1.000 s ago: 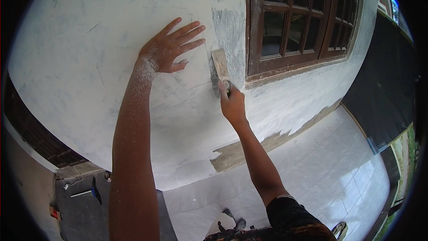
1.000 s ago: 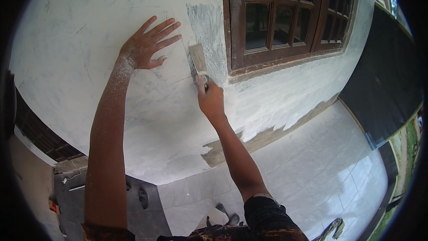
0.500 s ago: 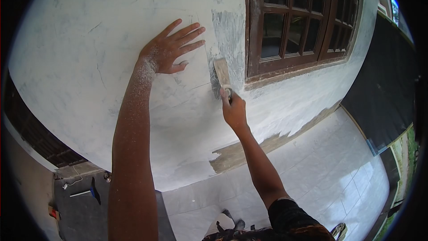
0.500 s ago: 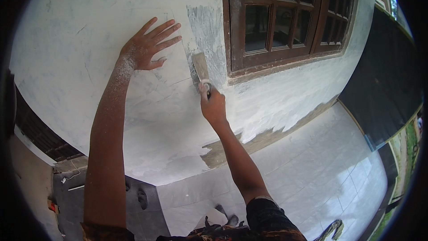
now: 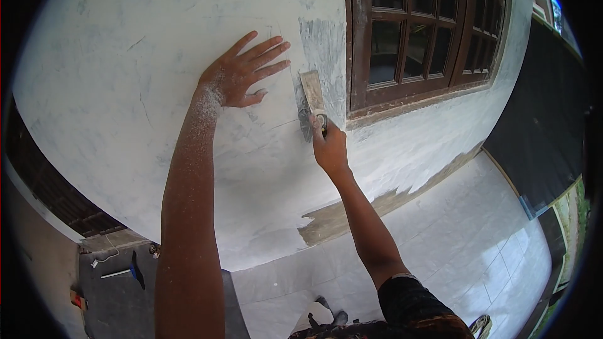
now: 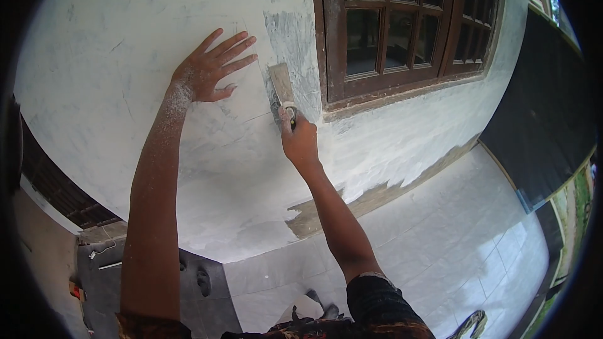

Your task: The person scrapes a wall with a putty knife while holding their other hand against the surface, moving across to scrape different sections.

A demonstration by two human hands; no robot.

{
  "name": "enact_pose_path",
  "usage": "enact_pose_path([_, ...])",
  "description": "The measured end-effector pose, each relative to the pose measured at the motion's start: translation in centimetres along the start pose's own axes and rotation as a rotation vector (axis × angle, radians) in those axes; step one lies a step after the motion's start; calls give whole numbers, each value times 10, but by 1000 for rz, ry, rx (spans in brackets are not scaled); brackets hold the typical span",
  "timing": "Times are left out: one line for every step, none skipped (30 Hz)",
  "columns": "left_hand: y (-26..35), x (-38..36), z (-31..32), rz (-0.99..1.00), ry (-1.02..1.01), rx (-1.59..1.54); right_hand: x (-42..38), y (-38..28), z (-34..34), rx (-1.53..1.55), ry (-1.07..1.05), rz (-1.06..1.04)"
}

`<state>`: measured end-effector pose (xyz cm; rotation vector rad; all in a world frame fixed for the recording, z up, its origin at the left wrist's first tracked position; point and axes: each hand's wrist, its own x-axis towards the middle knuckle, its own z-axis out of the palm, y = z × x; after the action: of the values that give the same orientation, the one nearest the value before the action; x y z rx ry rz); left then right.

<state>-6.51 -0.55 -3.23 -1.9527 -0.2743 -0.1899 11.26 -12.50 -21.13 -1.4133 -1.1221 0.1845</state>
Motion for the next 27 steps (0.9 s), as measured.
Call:
enact_pose_path([0,0,0,1,-5,-7,-6,4,-1,12,11,-3])
enact_pose_path([0,0,0,0,-11,-15,-11,9,-1,24,19,-7])
enact_pose_path([0,0,0,-2,-11,-15,-15,15,0,23,18,-8])
enact_pose_path([0,0,0,-3,-5,-9,-20,21,0,27,4,3])
enact_pose_path([0,0,0,-2,2,-5,-22,26,1,30,-9,17])
enact_pose_path([0,0,0,-2,2,-7,-19,21,1,29,-9,19])
enact_pose_path([1,0,0,-1,-8,-6,-13,12,0,15,-4,12])
enact_pose_path([0,0,0,-1,-18,-2,-9,7,0,2,3,3])
enact_pose_path([-1,1,0,0,-16,0,-6,7,0,3,5,2])
enact_pose_path([0,1,1,0,-11,-7,-5,8,1,-12,3,7])
enact_pose_path([0,0,2,-1,-5,-15,-5,9,2,-27,0,11])
enact_pose_path([0,1,1,-4,-4,-15,-7,13,1,-29,-1,8])
enact_pose_path([0,1,0,-6,-12,-8,-14,19,1,-4,4,-4])
enact_pose_path([1,0,0,-7,-22,-1,-19,23,1,23,9,-15])
enact_pose_path([0,0,0,-11,-22,0,-17,23,2,22,7,-18])
enact_pose_path([0,0,0,-8,-22,-3,-16,22,3,36,29,-44])
enact_pose_path([1,0,0,-3,-22,-6,-15,22,4,50,50,-69])
enact_pose_path([1,0,1,-3,-23,-8,-12,16,3,50,49,-67])
enact_pose_path([1,0,1,-4,-22,-12,-5,5,0,18,21,-30])
enact_pose_path([0,0,2,-6,-21,-13,-1,-1,-1,-13,-7,5])
enact_pose_path([0,0,2,-4,-22,-12,-3,0,-1,-11,-6,6])
enact_pose_path([0,0,2,-4,-21,-25,-6,4,0,7,1,1])
enact_pose_path([0,0,2,-7,-20,-36,-9,8,1,25,7,-6])
enact_pose_path([0,0,1,-9,-21,-36,-14,14,1,24,5,-7])
enact_pose_path([1,0,0,-6,-26,-20,-21,19,0,30,-10,8])
enact_pose_path([0,0,-2,-5,-30,-2,-22,23,0,37,-25,21])
enact_pose_path([0,0,-3,-7,-31,-2,-19,17,-1,36,-26,21])
